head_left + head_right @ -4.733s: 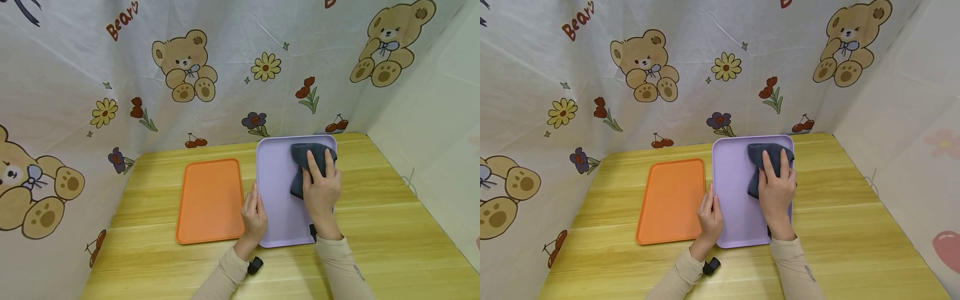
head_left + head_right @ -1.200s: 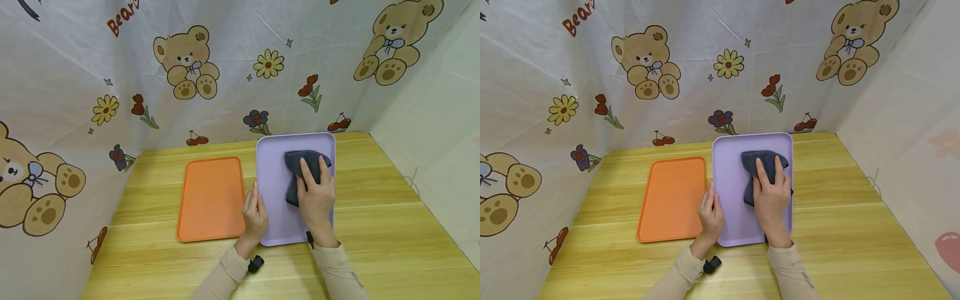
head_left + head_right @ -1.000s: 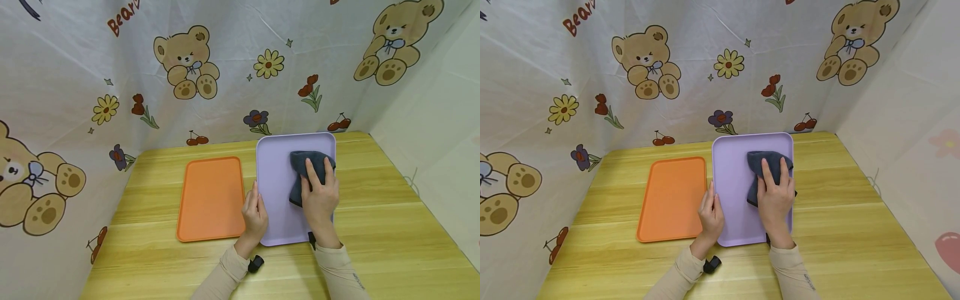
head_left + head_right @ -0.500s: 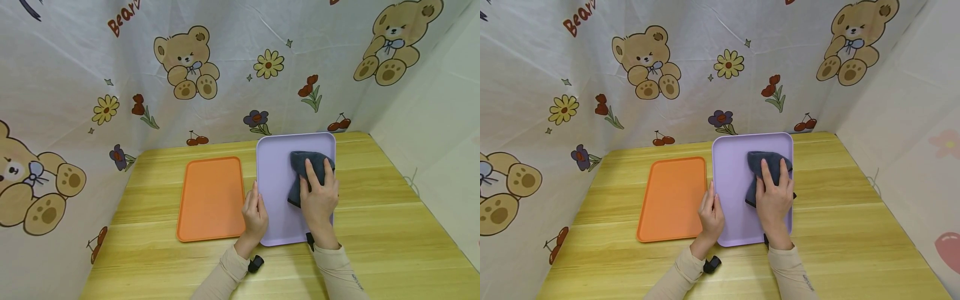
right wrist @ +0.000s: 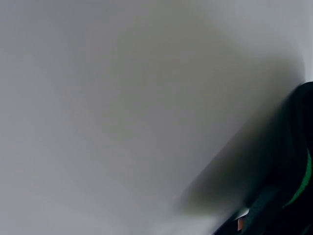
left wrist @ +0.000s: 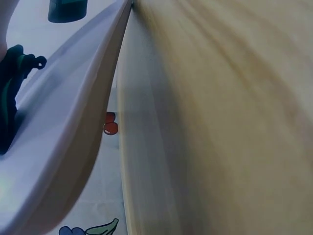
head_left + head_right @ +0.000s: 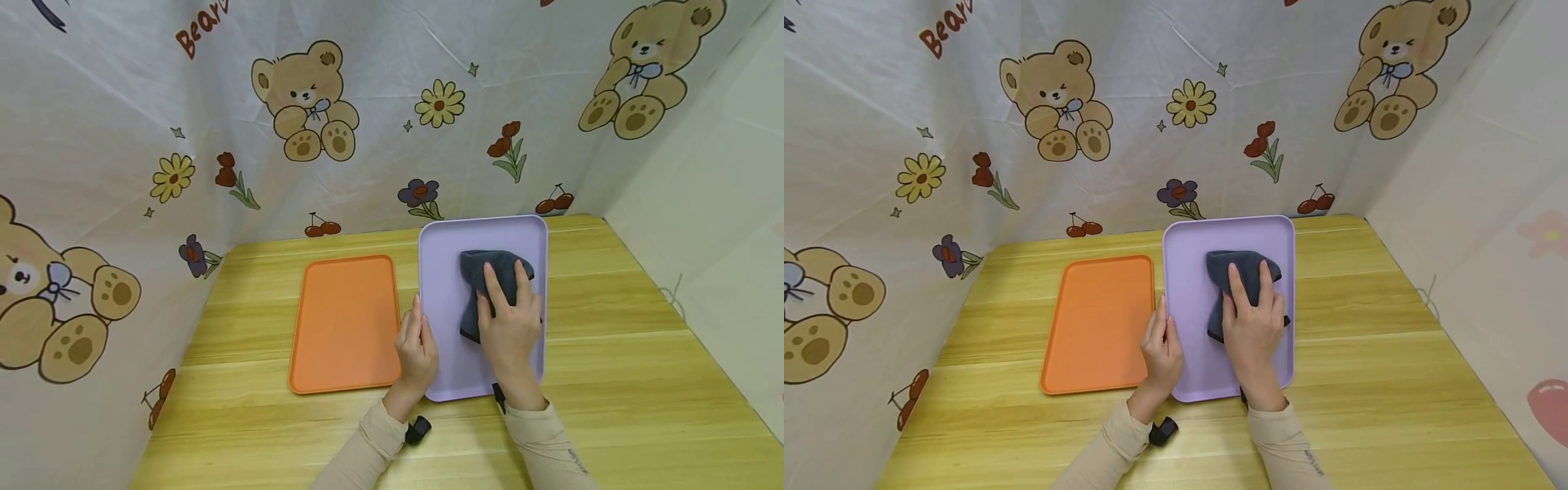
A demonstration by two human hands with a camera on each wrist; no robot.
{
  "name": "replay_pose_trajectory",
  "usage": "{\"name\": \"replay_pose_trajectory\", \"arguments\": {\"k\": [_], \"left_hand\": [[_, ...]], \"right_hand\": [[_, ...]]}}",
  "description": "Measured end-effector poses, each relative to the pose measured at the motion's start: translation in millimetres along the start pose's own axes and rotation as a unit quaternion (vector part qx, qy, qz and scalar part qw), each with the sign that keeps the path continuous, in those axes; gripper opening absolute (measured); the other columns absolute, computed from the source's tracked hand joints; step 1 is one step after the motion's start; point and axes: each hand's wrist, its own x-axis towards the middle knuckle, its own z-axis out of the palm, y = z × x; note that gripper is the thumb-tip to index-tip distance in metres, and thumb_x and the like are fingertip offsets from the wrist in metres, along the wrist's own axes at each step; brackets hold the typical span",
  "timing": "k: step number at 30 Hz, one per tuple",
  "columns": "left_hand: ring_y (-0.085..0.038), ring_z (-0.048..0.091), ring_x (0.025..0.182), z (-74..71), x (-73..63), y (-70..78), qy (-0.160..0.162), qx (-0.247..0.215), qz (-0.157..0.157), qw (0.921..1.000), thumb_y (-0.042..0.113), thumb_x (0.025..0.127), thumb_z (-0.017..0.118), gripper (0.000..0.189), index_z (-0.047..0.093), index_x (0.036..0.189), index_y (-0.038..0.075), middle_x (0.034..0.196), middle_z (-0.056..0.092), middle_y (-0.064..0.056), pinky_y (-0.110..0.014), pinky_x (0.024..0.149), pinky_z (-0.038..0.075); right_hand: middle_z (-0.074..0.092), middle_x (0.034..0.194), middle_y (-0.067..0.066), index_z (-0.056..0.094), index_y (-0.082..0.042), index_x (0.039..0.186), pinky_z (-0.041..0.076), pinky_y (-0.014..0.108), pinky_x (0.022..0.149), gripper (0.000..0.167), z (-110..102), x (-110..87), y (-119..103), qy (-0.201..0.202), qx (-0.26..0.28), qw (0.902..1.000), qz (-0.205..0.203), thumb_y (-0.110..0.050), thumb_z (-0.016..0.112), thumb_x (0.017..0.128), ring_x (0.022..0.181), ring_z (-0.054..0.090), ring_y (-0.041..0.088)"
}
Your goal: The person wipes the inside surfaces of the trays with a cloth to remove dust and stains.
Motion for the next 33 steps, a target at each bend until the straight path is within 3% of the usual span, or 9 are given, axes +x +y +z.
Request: {"name": "replay_pose_trajectory", "arguments": {"k": [4, 13, 22, 33], "left_hand": [[-0.019, 0.049, 0.064, 0.1, -0.6, -0.7, -0.002, 0.001, 0.000, 1.0000, -0.015, 0.092, 0.049, 0.036, 0.049, 0.127, -0.023, 0.085, 0.060, -0.019, -0.024, 0.055, 0.045], [-0.019, 0.049, 0.062, 0.3, 0.0, -1.1, 0.001, -0.004, 0.005, 1.0000, -0.025, 0.081, 0.053, 0.045, 0.049, 0.126, -0.025, 0.084, 0.060, -0.020, -0.023, 0.054, 0.044], [-0.021, 0.054, 0.067, -1.3, 0.2, -1.7, 0.001, 0.002, 0.016, 0.9999, -0.011, 0.095, 0.047, 0.036, 0.048, 0.130, -0.022, 0.088, 0.061, -0.020, -0.026, 0.059, 0.048], [-0.021, 0.053, 0.067, -2.3, 1.2, -0.7, 0.004, 0.008, 0.019, 0.9998, -0.008, 0.098, 0.045, 0.036, 0.048, 0.130, -0.022, 0.089, 0.062, -0.021, -0.027, 0.058, 0.048]], "right_hand": [[0.052, 0.139, 0.025, 0.065, -0.023, 0.130, 0.045, 0.055, 0.050, 0.049, 0.9, -1.5, -4.8, 0.000, -0.004, 0.9999, -0.014, -0.013, 0.076, 0.083, 0.073, 0.050, 0.047], [0.051, 0.140, 0.026, 0.064, -0.024, 0.131, 0.045, 0.053, 0.053, 0.053, 3.1, -5.1, -17.2, -0.009, 0.004, 0.9989, -0.047, -0.012, 0.078, 0.081, 0.071, 0.049, 0.046], [0.052, 0.140, 0.025, 0.066, -0.024, 0.130, 0.045, 0.051, 0.057, 0.052, 5.4, -8.2, -29.9, -0.007, 0.017, 0.9971, -0.074, -0.012, 0.077, 0.081, 0.072, 0.048, 0.044], [0.050, 0.142, 0.024, 0.066, -0.024, 0.130, 0.046, 0.051, 0.062, 0.052, 7.5, -12.9, -34.5, -0.015, 0.025, 0.9955, -0.090, -0.012, 0.077, 0.080, 0.078, 0.050, 0.043]]}}
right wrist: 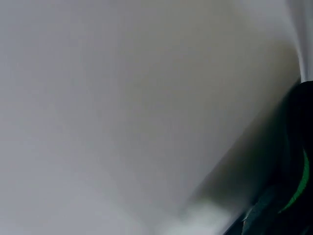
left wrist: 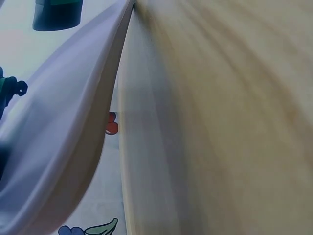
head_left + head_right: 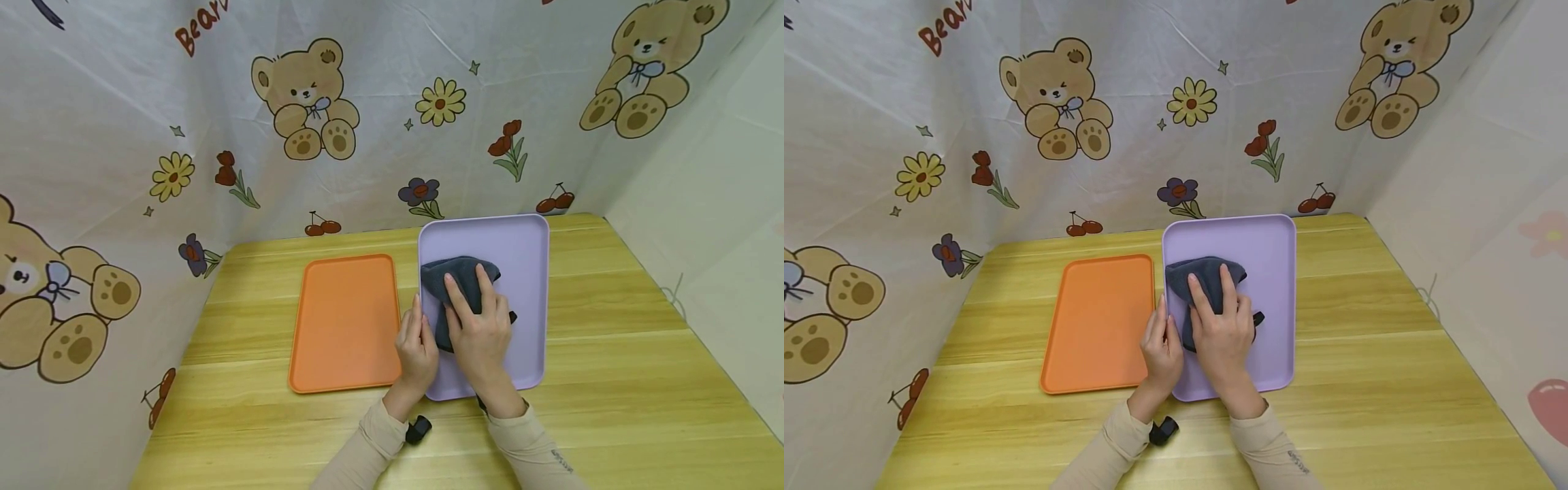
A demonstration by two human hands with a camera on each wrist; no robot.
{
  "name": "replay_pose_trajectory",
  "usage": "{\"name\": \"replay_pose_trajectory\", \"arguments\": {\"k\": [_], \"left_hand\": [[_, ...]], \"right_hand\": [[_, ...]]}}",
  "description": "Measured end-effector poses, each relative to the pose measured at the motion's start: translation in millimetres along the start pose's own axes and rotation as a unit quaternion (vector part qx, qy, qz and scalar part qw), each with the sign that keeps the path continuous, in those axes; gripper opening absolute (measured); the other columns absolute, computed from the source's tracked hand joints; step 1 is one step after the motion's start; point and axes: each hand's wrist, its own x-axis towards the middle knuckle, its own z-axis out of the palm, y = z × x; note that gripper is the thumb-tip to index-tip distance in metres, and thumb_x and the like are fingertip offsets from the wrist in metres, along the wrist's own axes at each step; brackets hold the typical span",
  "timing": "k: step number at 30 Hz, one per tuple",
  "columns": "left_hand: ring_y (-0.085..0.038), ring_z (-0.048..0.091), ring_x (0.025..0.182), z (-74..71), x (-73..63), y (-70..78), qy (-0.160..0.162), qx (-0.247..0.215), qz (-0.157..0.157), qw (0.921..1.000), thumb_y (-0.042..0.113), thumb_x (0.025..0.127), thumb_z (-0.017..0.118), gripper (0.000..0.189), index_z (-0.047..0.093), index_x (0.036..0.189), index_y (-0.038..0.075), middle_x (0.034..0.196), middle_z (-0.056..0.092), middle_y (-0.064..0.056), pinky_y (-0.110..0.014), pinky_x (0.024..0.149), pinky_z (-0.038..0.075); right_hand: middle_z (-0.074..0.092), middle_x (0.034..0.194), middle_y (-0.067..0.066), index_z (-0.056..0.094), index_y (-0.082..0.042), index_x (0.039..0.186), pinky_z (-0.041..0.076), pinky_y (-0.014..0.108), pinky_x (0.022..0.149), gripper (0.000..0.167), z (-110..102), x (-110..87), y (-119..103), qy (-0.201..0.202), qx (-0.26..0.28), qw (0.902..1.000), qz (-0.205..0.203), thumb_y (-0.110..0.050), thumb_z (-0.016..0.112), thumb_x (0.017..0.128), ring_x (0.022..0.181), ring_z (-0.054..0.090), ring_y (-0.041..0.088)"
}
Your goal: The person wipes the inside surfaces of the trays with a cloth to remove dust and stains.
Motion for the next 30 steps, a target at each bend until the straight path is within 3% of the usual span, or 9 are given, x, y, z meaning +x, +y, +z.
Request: {"name": "replay_pose_trajectory", "arguments": {"k": [16, 30], "left_hand": [[-0.021, 0.054, 0.067, 0.7, 1.0, 0.4, 0.001, -0.002, -0.006, 1.0000, -0.007, 0.099, 0.044, 0.032, 0.050, 0.125, -0.025, 0.087, 0.061, -0.021, -0.026, 0.058, 0.048], [-0.019, 0.051, 0.063, 2.6, -0.4, -0.4, 0.006, 0.001, -0.009, 0.9999, -0.003, 0.101, 0.043, 0.033, 0.051, 0.126, -0.022, 0.084, 0.061, -0.020, -0.024, 0.055, 0.046]], "right_hand": [[0.051, 0.141, 0.024, 0.066, -0.023, 0.130, 0.046, 0.053, 0.064, 0.052, -2.9, -1.5, 14.9, 0.012, 0.000, 0.9999, 0.011, -0.011, 0.077, 0.081, 0.078, 0.051, 0.045], [0.052, 0.141, 0.023, 0.066, -0.024, 0.130, 0.047, 0.055, 0.061, 0.052, -8.4, -4.3, 31.0, 0.019, -0.012, 0.9983, 0.053, -0.011, 0.078, 0.081, 0.079, 0.052, 0.049]]}}
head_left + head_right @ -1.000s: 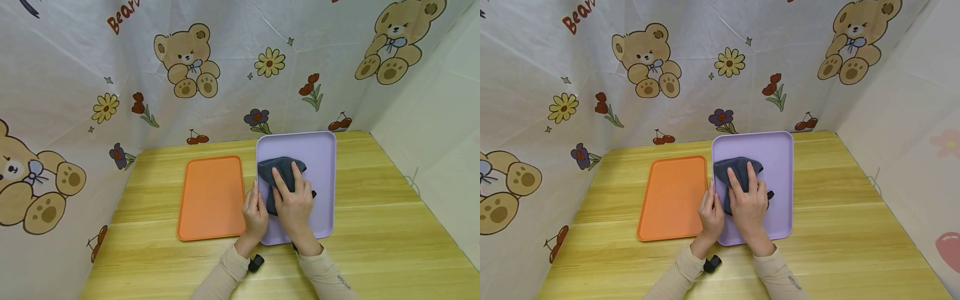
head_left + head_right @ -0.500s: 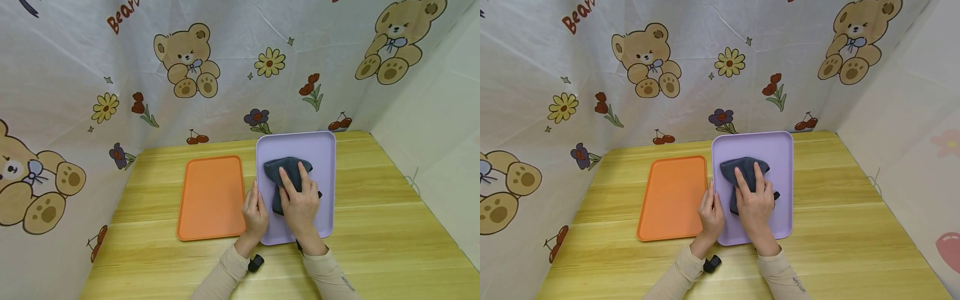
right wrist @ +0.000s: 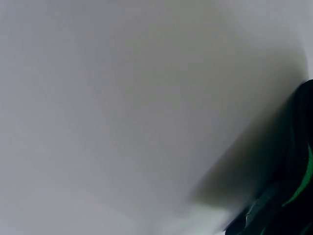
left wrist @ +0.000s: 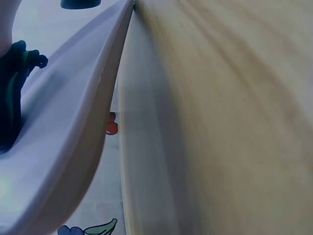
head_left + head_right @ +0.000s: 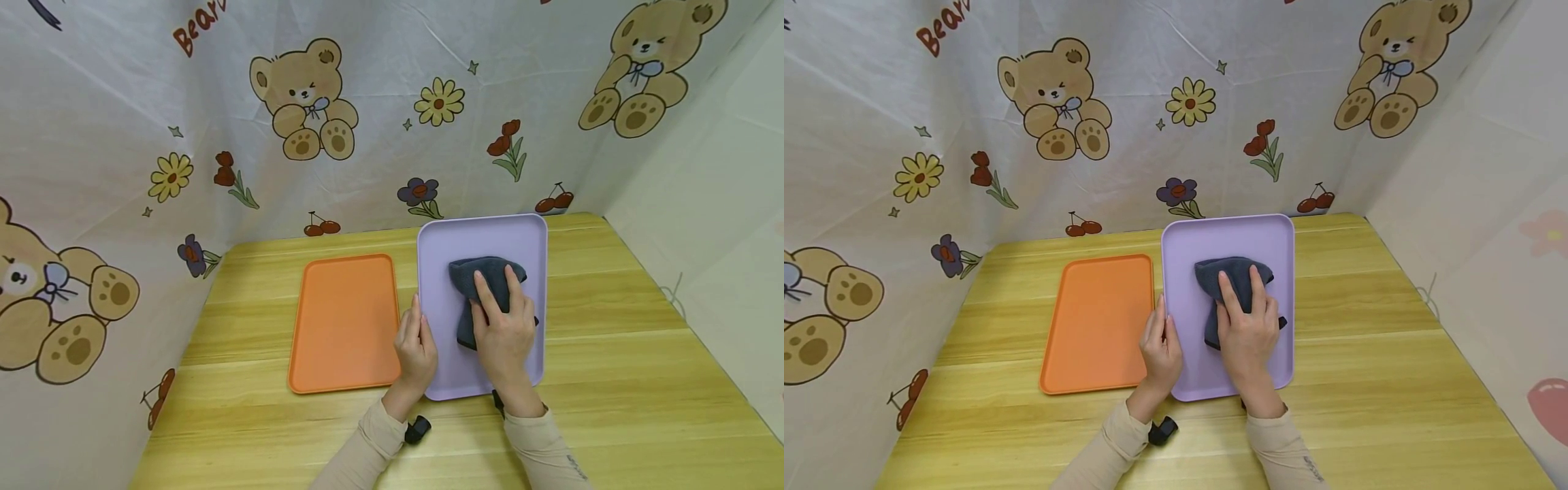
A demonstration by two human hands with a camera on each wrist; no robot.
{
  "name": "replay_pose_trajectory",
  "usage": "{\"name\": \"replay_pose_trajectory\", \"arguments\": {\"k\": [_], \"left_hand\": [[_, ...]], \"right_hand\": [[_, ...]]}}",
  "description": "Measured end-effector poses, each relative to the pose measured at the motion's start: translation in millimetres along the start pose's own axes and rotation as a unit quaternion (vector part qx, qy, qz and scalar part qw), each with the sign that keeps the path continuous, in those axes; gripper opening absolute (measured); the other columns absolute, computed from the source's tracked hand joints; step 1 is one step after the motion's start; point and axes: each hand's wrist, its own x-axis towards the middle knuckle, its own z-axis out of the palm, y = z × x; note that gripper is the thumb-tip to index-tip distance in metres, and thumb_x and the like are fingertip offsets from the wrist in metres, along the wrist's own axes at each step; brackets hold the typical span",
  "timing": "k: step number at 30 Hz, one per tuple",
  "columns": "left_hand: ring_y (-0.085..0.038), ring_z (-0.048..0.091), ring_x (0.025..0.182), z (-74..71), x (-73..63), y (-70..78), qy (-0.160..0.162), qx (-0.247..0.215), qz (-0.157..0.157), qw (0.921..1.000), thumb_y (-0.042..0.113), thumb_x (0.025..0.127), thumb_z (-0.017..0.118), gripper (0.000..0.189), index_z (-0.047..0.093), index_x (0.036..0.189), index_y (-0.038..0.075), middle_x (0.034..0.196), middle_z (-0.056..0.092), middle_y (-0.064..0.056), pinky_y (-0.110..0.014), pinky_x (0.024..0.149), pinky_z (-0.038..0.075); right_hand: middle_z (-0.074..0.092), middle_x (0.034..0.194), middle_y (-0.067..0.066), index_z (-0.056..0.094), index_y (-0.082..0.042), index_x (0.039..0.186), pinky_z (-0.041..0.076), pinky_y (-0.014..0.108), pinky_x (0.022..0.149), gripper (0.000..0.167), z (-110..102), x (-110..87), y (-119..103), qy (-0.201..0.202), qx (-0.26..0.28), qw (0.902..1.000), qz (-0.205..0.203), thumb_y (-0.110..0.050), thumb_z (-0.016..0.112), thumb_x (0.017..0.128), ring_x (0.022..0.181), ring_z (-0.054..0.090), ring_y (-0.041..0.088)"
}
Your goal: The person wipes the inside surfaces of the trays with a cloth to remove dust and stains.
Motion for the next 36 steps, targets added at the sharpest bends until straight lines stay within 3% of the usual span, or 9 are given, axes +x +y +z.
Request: {"name": "replay_pose_trajectory", "arguments": {"k": [9, 15, 20, 27, 36], "left_hand": [[-0.019, 0.048, 0.061, 1.0, -1.5, -1.3, 0.005, -0.002, -0.002, 1.0000, -0.023, 0.083, 0.053, 0.042, 0.052, 0.125, -0.023, 0.081, 0.060, -0.019, -0.025, 0.053, 0.044], [-0.019, 0.048, 0.062, 1.0, -1.5, -2.1, 0.008, -0.007, 0.000, 0.9999, -0.014, 0.093, 0.049, 0.034, 0.052, 0.125, -0.023, 0.081, 0.060, -0.018, -0.024, 0.055, 0.044], [-0.018, 0.048, 0.062, 1.0, -0.6, -1.7, 0.010, -0.010, 0.001, 0.9999, -0.006, 0.099, 0.045, 0.032, 0.051, 0.126, -0.022, 0.081, 0.059, -0.018, -0.023, 0.055, 0.044], [-0.017, 0.046, 0.061, 0.2, 0.1, -0.6, 0.005, -0.012, -0.007, 0.9999, -0.015, 0.092, 0.049, 0.036, 0.051, 0.127, -0.022, 0.079, 0.058, -0.017, -0.022, 0.054, 0.042], [-0.017, 0.045, 0.060, 0.1, -1.3, -0.6, -0.003, -0.013, -0.018, 0.9997, -0.019, 0.088, 0.051, 0.039, 0.050, 0.127, -0.023, 0.079, 0.057, -0.017, -0.022, 0.053, 0.040]], "right_hand": [[0.052, 0.140, 0.023, 0.067, -0.024, 0.129, 0.045, 0.056, 0.059, 0.051, -5.2, 2.6, 9.5, 0.007, 0.003, 0.9995, 0.029, -0.009, 0.078, 0.081, 0.077, 0.052, 0.048], [0.052, 0.140, 0.025, 0.067, -0.022, 0.128, 0.048, 0.063, 0.073, 0.049, -7.0, 2.2, 14.1, 0.010, 0.004, 0.9984, 0.056, -0.008, 0.077, 0.082, 0.100, 0.056, 0.054], [0.052, 0.140, 0.024, 0.067, -0.023, 0.128, 0.047, 0.064, 0.072, 0.047, -6.5, 0.9, 16.1, 0.009, 0.003, 0.9962, 0.086, -0.009, 0.076, 0.084, 0.102, 0.055, 0.054], [0.051, 0.141, 0.023, 0.067, -0.023, 0.129, 0.046, 0.065, 0.072, 0.047, -4.9, 0.1, 14.4, 0.005, 0.006, 0.9951, 0.098, -0.009, 0.075, 0.085, 0.102, 0.054, 0.053], [0.051, 0.140, 0.026, 0.067, -0.022, 0.128, 0.046, 0.064, 0.075, 0.047, -4.9, -2.0, 10.5, 0.003, 0.009, 0.9966, 0.082, -0.010, 0.075, 0.084, 0.103, 0.054, 0.055]]}}
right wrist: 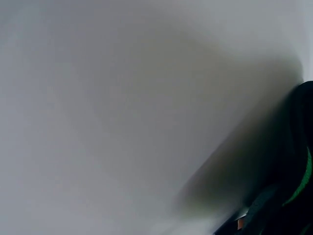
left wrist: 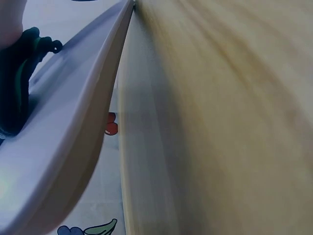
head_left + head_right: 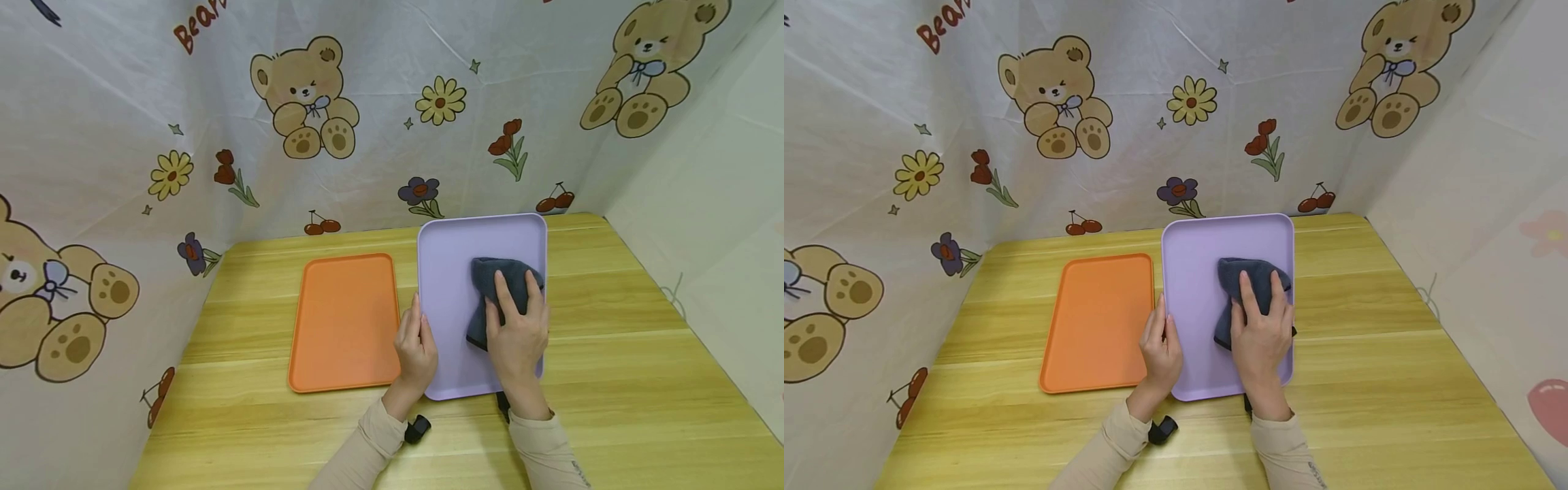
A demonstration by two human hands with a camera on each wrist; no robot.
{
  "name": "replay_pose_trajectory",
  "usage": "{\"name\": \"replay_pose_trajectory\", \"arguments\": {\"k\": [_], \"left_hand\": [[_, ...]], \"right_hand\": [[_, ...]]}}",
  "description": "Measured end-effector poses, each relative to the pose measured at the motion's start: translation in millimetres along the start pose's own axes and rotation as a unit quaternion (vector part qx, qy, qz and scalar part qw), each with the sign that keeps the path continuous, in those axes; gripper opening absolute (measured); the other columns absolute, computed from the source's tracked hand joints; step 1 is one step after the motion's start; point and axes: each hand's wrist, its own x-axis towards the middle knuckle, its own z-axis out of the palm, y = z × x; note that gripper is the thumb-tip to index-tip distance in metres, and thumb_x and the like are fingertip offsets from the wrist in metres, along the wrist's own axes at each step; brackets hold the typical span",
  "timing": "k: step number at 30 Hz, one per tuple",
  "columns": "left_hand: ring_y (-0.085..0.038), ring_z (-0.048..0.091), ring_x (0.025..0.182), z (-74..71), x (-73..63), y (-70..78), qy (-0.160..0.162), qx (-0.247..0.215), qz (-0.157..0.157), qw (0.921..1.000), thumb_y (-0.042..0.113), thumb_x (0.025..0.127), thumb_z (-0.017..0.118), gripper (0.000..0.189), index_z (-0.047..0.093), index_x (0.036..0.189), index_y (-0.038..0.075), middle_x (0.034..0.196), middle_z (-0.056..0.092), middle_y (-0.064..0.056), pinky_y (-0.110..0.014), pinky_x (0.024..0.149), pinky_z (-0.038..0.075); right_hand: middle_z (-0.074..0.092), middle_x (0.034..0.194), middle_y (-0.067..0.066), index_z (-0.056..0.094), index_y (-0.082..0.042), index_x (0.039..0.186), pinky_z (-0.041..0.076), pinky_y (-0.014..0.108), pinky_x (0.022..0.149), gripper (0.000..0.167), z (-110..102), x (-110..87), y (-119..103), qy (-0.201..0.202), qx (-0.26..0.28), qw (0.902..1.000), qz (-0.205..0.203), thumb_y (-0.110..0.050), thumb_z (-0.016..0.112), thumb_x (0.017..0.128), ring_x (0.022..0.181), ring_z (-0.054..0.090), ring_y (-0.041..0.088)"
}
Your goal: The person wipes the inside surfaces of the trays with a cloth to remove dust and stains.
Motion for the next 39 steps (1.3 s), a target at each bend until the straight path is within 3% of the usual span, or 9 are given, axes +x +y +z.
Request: {"name": "replay_pose_trajectory", "arguments": {"k": [5, 9, 17, 28, 39], "left_hand": [[-0.017, 0.046, 0.061, -0.3, 0.9, 0.9, 0.000, 0.001, 0.001, 1.0000, -0.019, 0.087, 0.051, 0.039, 0.051, 0.126, -0.023, 0.080, 0.058, -0.017, -0.022, 0.053, 0.041], [-0.017, 0.046, 0.061, -0.8, 1.3, 1.3, 0.001, 0.000, 0.006, 1.0000, -0.019, 0.088, 0.051, 0.039, 0.050, 0.127, -0.023, 0.080, 0.058, -0.018, -0.022, 0.053, 0.042], [-0.018, 0.047, 0.061, -0.6, -0.1, -1.2, 0.001, 0.001, 0.014, 0.9999, -0.017, 0.091, 0.050, 0.038, 0.049, 0.129, -0.022, 0.082, 0.059, -0.018, -0.023, 0.054, 0.043], [-0.018, 0.048, 0.060, -0.9, 3.1, 0.6, 0.007, 0.000, 0.028, 0.9996, -0.029, 0.074, 0.056, 0.053, 0.049, 0.126, -0.024, 0.082, 0.060, -0.018, -0.023, 0.053, 0.043], [-0.018, 0.050, 0.062, -1.6, 0.2, -1.5, -0.003, 0.007, 0.020, 0.9998, -0.023, 0.082, 0.053, 0.048, 0.048, 0.130, -0.022, 0.086, 0.062, -0.019, -0.024, 0.054, 0.045]], "right_hand": [[0.052, 0.138, 0.027, 0.067, -0.022, 0.128, 0.044, 0.057, 0.062, 0.047, 0.0, -3.6, -3.2, 0.000, -0.012, 0.9997, -0.023, -0.012, 0.076, 0.083, 0.081, 0.052, 0.051], [0.052, 0.139, 0.026, 0.066, -0.023, 0.129, 0.044, 0.056, 0.057, 0.049, 0.8, -6.6, -6.3, -0.003, -0.012, 0.9993, -0.035, -0.012, 0.077, 0.083, 0.074, 0.050, 0.047], [0.052, 0.138, 0.026, 0.066, -0.023, 0.130, 0.044, 0.053, 0.049, 0.052, 1.7, -10.7, -15.6, -0.013, -0.017, 0.9979, -0.061, -0.013, 0.078, 0.081, 0.070, 0.049, 0.045], [0.052, 0.138, 0.026, 0.067, -0.022, 0.128, 0.045, 0.053, 0.052, 0.049, 5.4, -18.3, -29.0, -0.024, -0.002, 0.9960, -0.086, -0.015, 0.077, 0.081, 0.073, 0.050, 0.046], [0.052, 0.138, 0.027, 0.067, -0.022, 0.128, 0.044, 0.050, 0.054, 0.050, 8.8, -25.5, -39.5, -0.028, 0.006, 0.9929, -0.115, -0.014, 0.077, 0.079, 0.070, 0.048, 0.041]]}}
